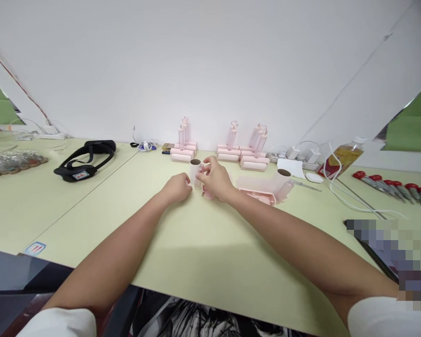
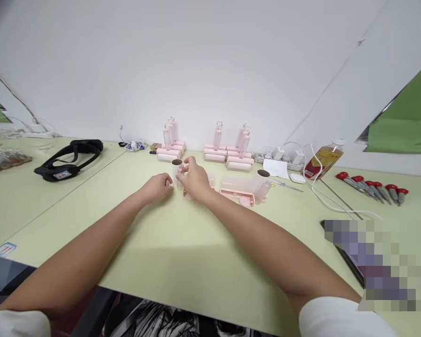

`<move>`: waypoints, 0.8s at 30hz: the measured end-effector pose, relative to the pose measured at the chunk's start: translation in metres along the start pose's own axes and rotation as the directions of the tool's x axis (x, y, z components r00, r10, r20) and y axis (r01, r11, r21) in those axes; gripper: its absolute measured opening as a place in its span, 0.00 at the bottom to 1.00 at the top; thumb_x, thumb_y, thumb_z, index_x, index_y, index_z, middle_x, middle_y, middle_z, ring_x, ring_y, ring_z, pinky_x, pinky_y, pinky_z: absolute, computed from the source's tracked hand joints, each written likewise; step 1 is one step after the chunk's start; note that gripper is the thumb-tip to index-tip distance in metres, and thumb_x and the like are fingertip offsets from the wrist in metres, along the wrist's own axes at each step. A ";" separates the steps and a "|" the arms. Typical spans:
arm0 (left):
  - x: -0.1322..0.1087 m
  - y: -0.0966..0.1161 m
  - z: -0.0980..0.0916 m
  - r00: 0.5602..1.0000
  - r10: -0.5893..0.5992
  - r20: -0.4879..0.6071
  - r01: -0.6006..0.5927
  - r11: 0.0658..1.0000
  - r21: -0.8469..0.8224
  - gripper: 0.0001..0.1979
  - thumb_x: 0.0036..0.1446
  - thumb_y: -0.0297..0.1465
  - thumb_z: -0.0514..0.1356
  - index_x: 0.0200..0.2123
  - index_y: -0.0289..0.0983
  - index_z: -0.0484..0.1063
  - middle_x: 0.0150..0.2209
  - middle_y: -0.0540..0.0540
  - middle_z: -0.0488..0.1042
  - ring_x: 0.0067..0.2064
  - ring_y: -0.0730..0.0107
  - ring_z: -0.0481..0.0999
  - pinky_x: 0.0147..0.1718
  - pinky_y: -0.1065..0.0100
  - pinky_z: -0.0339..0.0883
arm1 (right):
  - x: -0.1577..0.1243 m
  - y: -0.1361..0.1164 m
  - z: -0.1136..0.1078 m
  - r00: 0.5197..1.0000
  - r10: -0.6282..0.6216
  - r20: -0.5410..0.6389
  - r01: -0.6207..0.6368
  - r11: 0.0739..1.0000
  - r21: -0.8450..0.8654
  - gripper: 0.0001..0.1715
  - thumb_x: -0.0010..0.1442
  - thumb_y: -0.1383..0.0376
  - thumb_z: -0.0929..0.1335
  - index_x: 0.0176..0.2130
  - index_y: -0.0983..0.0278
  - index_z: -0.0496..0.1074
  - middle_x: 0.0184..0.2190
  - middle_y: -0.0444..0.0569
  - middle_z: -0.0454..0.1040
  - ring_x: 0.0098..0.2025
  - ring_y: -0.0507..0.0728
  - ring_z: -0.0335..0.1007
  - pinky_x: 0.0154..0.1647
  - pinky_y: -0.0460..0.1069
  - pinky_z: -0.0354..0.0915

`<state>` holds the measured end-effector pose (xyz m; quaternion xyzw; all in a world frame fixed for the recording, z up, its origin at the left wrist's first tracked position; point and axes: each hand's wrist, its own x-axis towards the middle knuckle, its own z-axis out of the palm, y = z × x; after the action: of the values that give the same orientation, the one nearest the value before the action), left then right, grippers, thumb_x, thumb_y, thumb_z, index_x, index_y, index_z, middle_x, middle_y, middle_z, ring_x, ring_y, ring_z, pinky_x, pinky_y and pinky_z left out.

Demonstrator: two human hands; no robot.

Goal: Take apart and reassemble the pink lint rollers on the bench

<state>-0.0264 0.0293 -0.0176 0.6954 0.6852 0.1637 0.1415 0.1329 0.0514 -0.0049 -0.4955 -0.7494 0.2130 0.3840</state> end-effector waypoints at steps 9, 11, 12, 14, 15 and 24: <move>0.009 -0.002 0.012 1.000 -0.005 -0.009 0.004 0.996 -0.090 0.13 0.50 0.33 0.60 0.40 0.37 0.71 0.40 0.42 0.77 0.40 0.59 0.75 0.34 0.67 0.63 | -0.001 0.000 0.008 0.999 -0.040 -0.001 0.039 0.979 -0.201 0.21 0.53 0.63 0.70 0.45 0.60 0.60 0.37 0.45 0.78 0.42 0.60 0.69 0.44 0.54 0.54; 0.009 -0.001 0.012 1.000 -0.022 -0.007 0.021 0.994 -0.108 0.15 0.49 0.35 0.61 0.41 0.37 0.70 0.41 0.42 0.77 0.40 0.58 0.75 0.33 0.67 0.63 | -0.002 0.001 0.009 0.999 -0.041 0.004 0.041 0.978 -0.202 0.22 0.54 0.62 0.70 0.46 0.61 0.60 0.37 0.45 0.78 0.41 0.60 0.69 0.43 0.53 0.54; 0.008 -0.001 0.012 1.000 -0.027 -0.003 0.027 0.993 -0.118 0.16 0.49 0.36 0.62 0.41 0.37 0.69 0.41 0.42 0.77 0.40 0.59 0.76 0.32 0.68 0.63 | -0.003 0.002 0.009 0.999 -0.036 0.009 0.037 0.979 -0.202 0.22 0.54 0.62 0.70 0.46 0.61 0.60 0.37 0.45 0.78 0.41 0.60 0.69 0.43 0.53 0.54; 0.007 0.000 0.011 0.999 -0.034 0.004 0.035 0.990 -0.135 0.18 0.49 0.36 0.62 0.43 0.37 0.68 0.41 0.43 0.77 0.39 0.60 0.76 0.31 0.69 0.62 | -0.005 0.004 0.009 1.000 -0.020 0.020 0.024 0.979 -0.202 0.24 0.54 0.61 0.70 0.47 0.61 0.60 0.37 0.46 0.78 0.41 0.59 0.69 0.42 0.53 0.54; 0.005 0.001 0.011 0.999 -0.037 0.007 0.038 0.989 -0.141 0.19 0.48 0.36 0.63 0.44 0.38 0.66 0.41 0.43 0.77 0.38 0.61 0.76 0.31 0.69 0.62 | -0.005 0.005 0.009 1.000 -0.012 0.026 0.017 0.979 -0.204 0.25 0.54 0.61 0.71 0.48 0.61 0.60 0.38 0.46 0.78 0.41 0.60 0.69 0.42 0.53 0.54; -0.002 0.001 0.006 0.998 -0.046 0.038 0.055 0.967 -0.249 0.22 0.47 0.32 0.64 0.45 0.39 0.60 0.36 0.46 0.76 0.35 0.65 0.75 0.29 0.70 0.62 | -0.037 -0.004 -0.011 0.995 -0.098 0.010 0.097 0.967 -0.237 0.27 0.55 0.64 0.68 0.53 0.63 0.60 0.49 0.55 0.72 0.50 0.65 0.63 0.48 0.56 0.55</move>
<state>-0.0228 0.0274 -0.0231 0.6570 0.6743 0.2336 0.2430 0.1467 0.0151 -0.0090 -0.5006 -0.7926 0.1022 0.3329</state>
